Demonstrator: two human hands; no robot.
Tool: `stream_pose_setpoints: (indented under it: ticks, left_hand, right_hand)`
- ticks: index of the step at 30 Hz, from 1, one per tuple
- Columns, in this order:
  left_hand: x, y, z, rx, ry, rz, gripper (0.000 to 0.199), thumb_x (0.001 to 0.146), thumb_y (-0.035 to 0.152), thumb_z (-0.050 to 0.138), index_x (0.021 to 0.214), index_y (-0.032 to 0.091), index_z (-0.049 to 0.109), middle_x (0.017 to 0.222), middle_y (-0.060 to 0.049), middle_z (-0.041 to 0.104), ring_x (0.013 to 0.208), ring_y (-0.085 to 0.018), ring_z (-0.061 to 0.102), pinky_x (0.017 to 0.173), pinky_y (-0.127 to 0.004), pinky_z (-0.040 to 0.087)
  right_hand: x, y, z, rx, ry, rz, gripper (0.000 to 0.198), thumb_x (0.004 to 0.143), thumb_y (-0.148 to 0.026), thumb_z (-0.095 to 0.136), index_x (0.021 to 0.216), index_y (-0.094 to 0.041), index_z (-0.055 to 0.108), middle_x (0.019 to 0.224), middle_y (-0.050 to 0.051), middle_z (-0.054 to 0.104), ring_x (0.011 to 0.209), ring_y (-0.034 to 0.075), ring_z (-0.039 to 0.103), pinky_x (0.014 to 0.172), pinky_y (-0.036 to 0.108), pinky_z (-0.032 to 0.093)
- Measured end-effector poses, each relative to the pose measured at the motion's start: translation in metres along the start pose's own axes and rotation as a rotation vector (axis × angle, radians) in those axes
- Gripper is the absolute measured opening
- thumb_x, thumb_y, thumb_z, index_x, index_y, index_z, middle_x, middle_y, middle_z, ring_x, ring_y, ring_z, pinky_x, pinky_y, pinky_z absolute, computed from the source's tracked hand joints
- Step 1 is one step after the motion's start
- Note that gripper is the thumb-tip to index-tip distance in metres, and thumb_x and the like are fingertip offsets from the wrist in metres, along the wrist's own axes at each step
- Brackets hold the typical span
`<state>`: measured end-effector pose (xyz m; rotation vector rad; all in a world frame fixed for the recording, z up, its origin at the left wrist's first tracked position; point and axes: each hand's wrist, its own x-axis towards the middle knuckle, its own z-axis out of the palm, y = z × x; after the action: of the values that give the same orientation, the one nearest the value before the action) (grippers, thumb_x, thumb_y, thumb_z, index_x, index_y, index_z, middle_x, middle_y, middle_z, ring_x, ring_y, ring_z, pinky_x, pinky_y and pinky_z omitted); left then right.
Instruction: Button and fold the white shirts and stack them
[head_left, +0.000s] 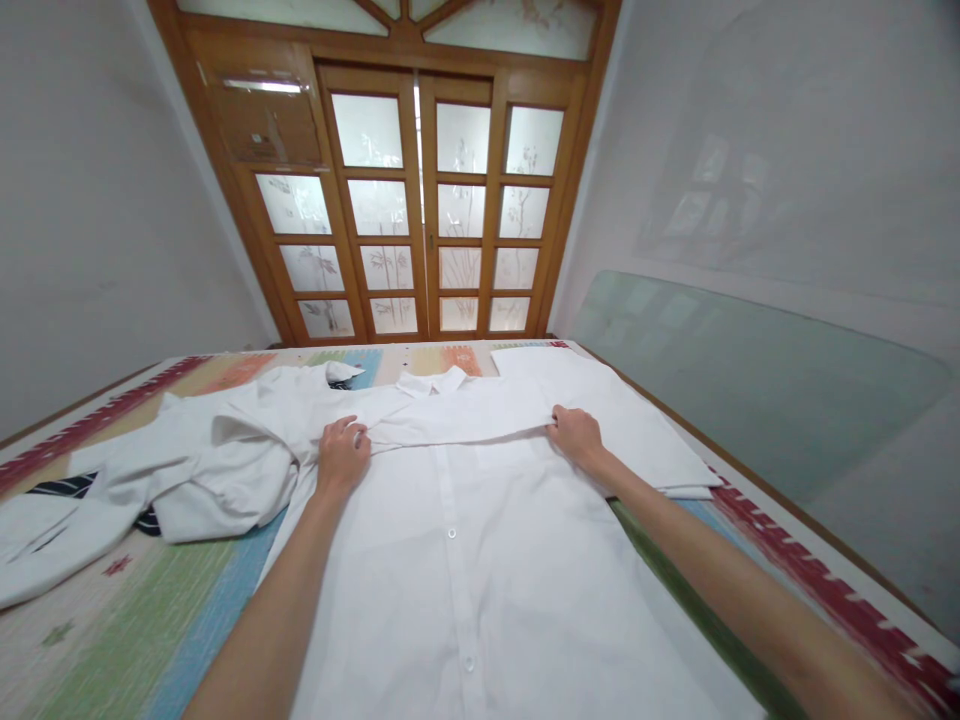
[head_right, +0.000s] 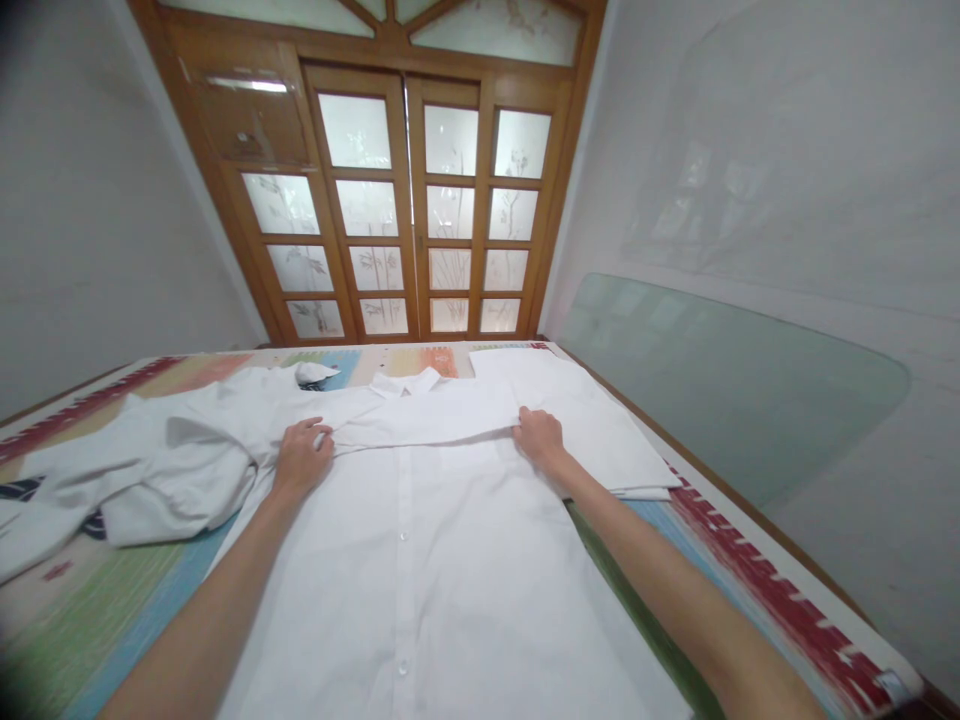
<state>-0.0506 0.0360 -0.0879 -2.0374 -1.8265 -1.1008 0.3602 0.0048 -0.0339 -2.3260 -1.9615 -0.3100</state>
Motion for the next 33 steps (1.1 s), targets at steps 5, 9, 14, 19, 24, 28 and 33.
stream_pose_setpoints:
  ticks: [5,9,14,19,24,28,33]
  left_hand:
    - [0.0,0.001,0.0,0.008,-0.003,-0.004,0.019,0.078,0.018,0.048,0.084,0.018,0.066,0.113,-0.014,0.064,0.108,-0.029,0.055,0.099,-0.047,0.044]
    - [-0.001,0.001,0.0,0.008,-0.016,-0.014,0.019,0.078,0.019,0.048,0.085,0.018,0.066,0.113,-0.013,0.064,0.108,-0.03,0.054,0.099,-0.047,0.043]
    - [-0.001,0.0,0.0,-0.007,-0.034,-0.027,0.02,0.078,0.02,0.047,0.086,0.019,0.066,0.113,-0.013,0.063,0.108,-0.03,0.053,0.099,-0.048,0.042]
    - [-0.001,-0.001,-0.001,-0.02,-0.039,-0.029,0.019,0.078,0.021,0.047,0.086,0.02,0.065,0.113,-0.011,0.063,0.107,-0.029,0.053,0.099,-0.047,0.042]
    - [-0.001,0.001,-0.002,-0.012,-0.052,-0.038,0.021,0.079,0.02,0.047,0.087,0.019,0.065,0.114,-0.012,0.063,0.108,-0.029,0.053,0.1,-0.047,0.041]
    - [-0.001,0.003,-0.003,-0.018,-0.054,-0.042,0.021,0.079,0.02,0.046,0.088,0.019,0.065,0.113,-0.012,0.063,0.108,-0.03,0.053,0.099,-0.048,0.041]
    - [-0.001,0.004,-0.002,0.0,-0.06,-0.041,0.023,0.079,0.02,0.045,0.09,0.017,0.066,0.114,-0.014,0.064,0.108,-0.03,0.053,0.097,-0.046,0.042]
  right_hand:
    - [0.003,0.002,0.003,0.133,-0.007,0.035,0.025,0.086,-0.019,0.049,0.107,-0.019,0.063,0.098,0.009,0.072,0.094,0.023,0.066,0.07,0.026,0.042]
    - [0.004,-0.001,0.005,0.085,0.017,0.004,0.026,0.088,-0.015,0.047,0.11,-0.019,0.06,0.096,0.01,0.071,0.092,0.023,0.067,0.07,0.027,0.042]
    - [0.001,-0.002,0.008,-0.041,0.041,-0.044,0.024,0.093,-0.015,0.041,0.111,-0.016,0.058,0.098,0.013,0.07,0.089,0.024,0.067,0.069,0.028,0.044]
    - [-0.004,-0.003,0.011,-0.145,0.08,-0.153,0.027,0.092,-0.012,0.039,0.111,-0.015,0.057,0.099,0.014,0.068,0.089,0.023,0.067,0.068,0.027,0.047]
    - [-0.001,-0.006,0.012,-0.174,0.107,-0.108,0.027,0.09,-0.013,0.041,0.114,-0.013,0.056,0.098,0.017,0.068,0.089,0.025,0.068,0.067,0.029,0.049]
    - [0.002,-0.005,0.013,-0.189,0.076,-0.08,0.032,0.092,-0.015,0.039,0.121,-0.012,0.053,0.092,0.018,0.07,0.084,0.026,0.069,0.066,0.03,0.049]
    - [0.003,-0.005,0.014,-0.197,0.107,-0.137,0.032,0.093,-0.013,0.037,0.121,-0.011,0.053,0.096,0.018,0.069,0.087,0.024,0.069,0.066,0.028,0.048]
